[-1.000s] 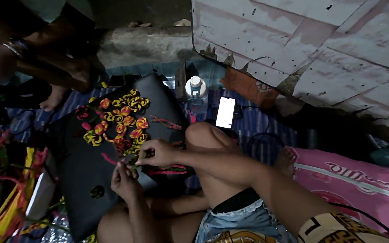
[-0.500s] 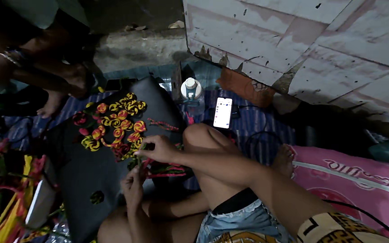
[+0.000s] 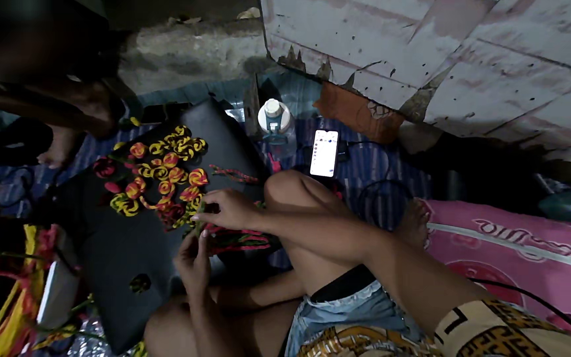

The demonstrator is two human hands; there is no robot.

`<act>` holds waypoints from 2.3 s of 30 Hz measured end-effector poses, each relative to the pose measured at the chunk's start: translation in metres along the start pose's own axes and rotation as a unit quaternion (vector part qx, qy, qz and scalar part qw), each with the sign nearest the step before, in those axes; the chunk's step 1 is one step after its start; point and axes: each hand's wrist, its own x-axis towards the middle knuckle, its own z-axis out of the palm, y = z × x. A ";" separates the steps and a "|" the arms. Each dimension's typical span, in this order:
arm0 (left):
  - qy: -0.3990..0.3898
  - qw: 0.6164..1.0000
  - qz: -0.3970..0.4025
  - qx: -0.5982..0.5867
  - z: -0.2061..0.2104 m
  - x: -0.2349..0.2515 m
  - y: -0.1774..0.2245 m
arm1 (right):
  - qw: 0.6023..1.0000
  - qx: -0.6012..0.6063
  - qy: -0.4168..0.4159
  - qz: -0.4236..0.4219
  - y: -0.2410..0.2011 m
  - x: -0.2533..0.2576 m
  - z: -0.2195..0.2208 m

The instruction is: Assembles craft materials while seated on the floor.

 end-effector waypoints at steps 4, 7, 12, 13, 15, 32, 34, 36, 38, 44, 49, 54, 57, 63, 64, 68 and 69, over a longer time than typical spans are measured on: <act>0.012 1.000 0.021 0.001 -0.002 0.002 -0.003 | 1.000 0.009 0.011 0.005 -0.001 0.000 0.000; 0.017 0.999 0.027 -0.008 -0.003 0.003 -0.005 | 1.000 0.010 0.016 0.010 -0.002 0.001 0.000; 0.027 0.999 0.031 -0.015 -0.002 0.003 -0.003 | 1.000 0.009 0.024 0.007 -0.002 0.001 -0.001; 0.028 0.999 0.033 -0.011 -0.002 0.003 -0.003 | 1.000 0.011 0.026 0.007 -0.001 0.002 0.000; 0.039 0.999 0.033 -0.002 -0.003 0.003 -0.003 | 1.000 0.017 0.025 0.008 -0.002 0.002 -0.001; 0.086 0.995 0.045 0.015 -0.002 0.006 -0.005 | 0.997 -0.010 -0.063 0.054 -0.002 0.006 -0.006; 0.111 0.992 0.040 0.041 -0.001 0.007 -0.003 | 0.998 -0.003 -0.052 0.042 -0.002 0.006 -0.005; 0.099 0.991 0.037 0.082 -0.003 0.007 -0.002 | 0.999 0.007 -0.038 0.026 -0.001 0.008 -0.004; 0.059 0.990 0.020 0.123 -0.002 0.005 0.003 | 0.999 0.029 -0.025 0.030 0.000 0.011 -0.005; -0.058 0.998 0.003 0.034 0.012 0.000 0.005 | 0.992 0.105 0.066 0.014 0.015 0.020 -0.010; -0.042 0.996 0.023 -0.074 0.007 0.002 0.001 | 0.980 0.173 0.094 0.020 0.005 0.010 -0.010; 0.105 0.994 0.030 -0.031 -0.006 0.000 -0.002 | 0.978 0.193 0.028 0.074 0.005 0.008 -0.009; 0.152 0.988 -0.008 -0.036 -0.011 0.001 0.002 | 0.971 0.227 0.017 0.068 0.011 0.008 -0.004; 0.009 0.982 -0.136 -0.128 -0.015 -0.003 0.006 | 0.965 0.248 0.054 0.071 -0.003 0.004 -0.013; -0.049 0.974 -0.155 -0.158 -0.016 -0.004 0.005 | 0.966 0.246 0.056 0.061 -0.003 0.003 -0.013; -0.216 0.914 -0.161 -0.304 -0.010 -0.004 -0.002 | 0.969 0.244 0.033 0.027 -0.007 -0.001 -0.012; -0.247 0.894 -0.148 -0.342 -0.009 -0.004 -0.002 | 0.968 0.248 0.021 0.025 -0.007 -0.001 -0.012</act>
